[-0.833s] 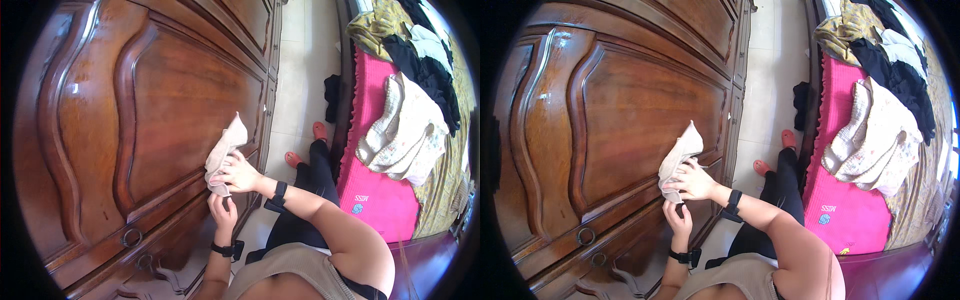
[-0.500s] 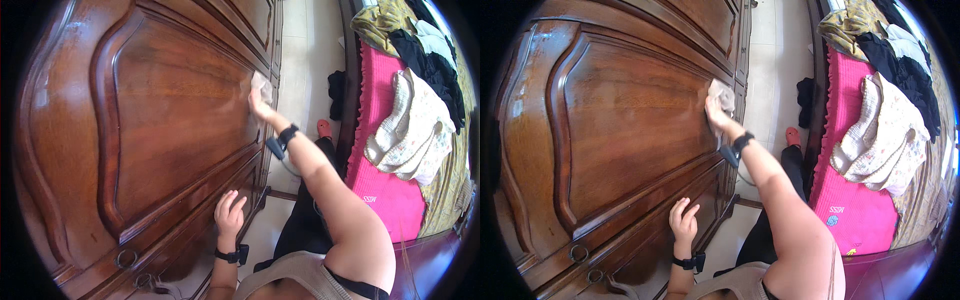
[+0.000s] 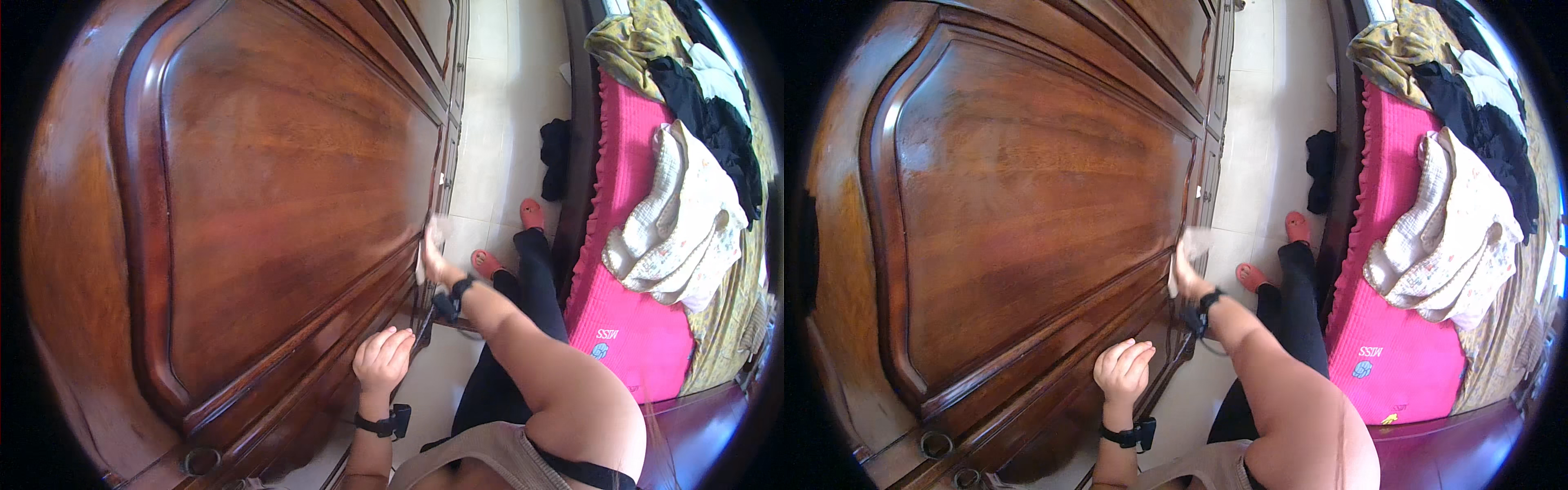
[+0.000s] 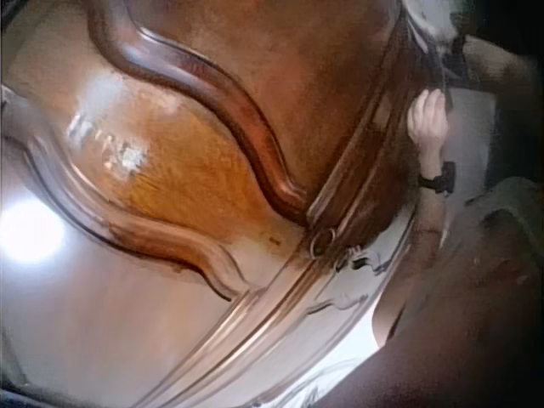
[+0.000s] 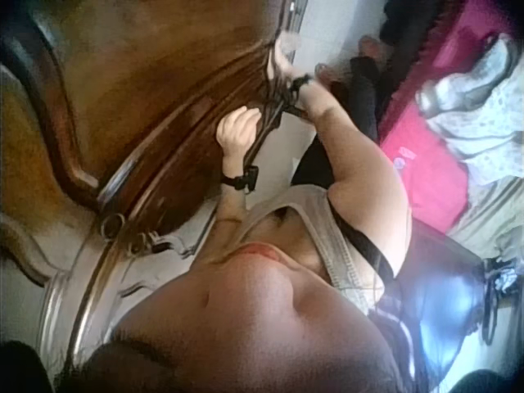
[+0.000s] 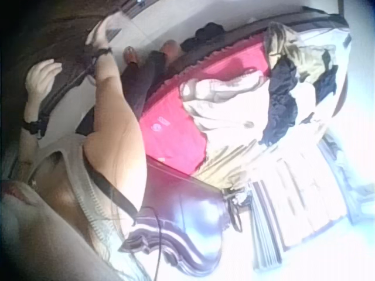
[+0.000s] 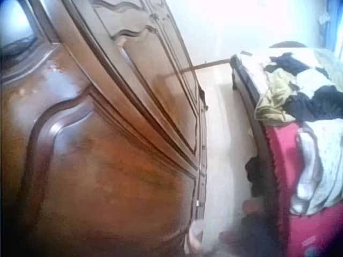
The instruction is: Wiping down the surfaces of a wooden wardrobe and a bed headboard with a cloth.
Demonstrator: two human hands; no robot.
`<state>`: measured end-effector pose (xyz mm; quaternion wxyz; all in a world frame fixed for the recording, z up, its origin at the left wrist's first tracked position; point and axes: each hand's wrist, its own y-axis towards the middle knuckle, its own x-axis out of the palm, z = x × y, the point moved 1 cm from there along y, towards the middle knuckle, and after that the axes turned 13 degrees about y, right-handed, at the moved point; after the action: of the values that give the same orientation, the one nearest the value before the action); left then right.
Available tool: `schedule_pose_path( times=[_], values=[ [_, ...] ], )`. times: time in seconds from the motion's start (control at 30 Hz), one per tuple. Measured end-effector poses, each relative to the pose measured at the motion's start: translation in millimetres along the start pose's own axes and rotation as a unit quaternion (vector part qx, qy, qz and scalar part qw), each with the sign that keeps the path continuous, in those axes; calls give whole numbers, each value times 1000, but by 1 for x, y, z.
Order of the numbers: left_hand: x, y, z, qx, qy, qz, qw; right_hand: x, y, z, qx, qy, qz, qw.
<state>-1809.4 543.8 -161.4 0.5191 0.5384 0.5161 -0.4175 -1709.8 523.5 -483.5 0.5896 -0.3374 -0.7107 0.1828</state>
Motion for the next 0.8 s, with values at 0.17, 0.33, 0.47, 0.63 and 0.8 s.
schedule_pose_path(
  times=[0.17,0.33,0.47,0.63,0.8],
  values=[
    [3,2,-2,10,16,-12,1000,8,-55,97,200,168,-60,963],
    [-2,-8,-3,-14,7,-17,1000,82,-117,46,211,237,-61,946],
    [-13,7,13,-63,-112,-18,992,71,-155,-26,128,213,-181,951],
    [-27,20,29,-130,-188,103,968,140,-211,-153,23,53,-295,954],
    [-21,35,30,-163,-178,197,950,223,-294,-234,21,-59,-369,927]
  ],
)
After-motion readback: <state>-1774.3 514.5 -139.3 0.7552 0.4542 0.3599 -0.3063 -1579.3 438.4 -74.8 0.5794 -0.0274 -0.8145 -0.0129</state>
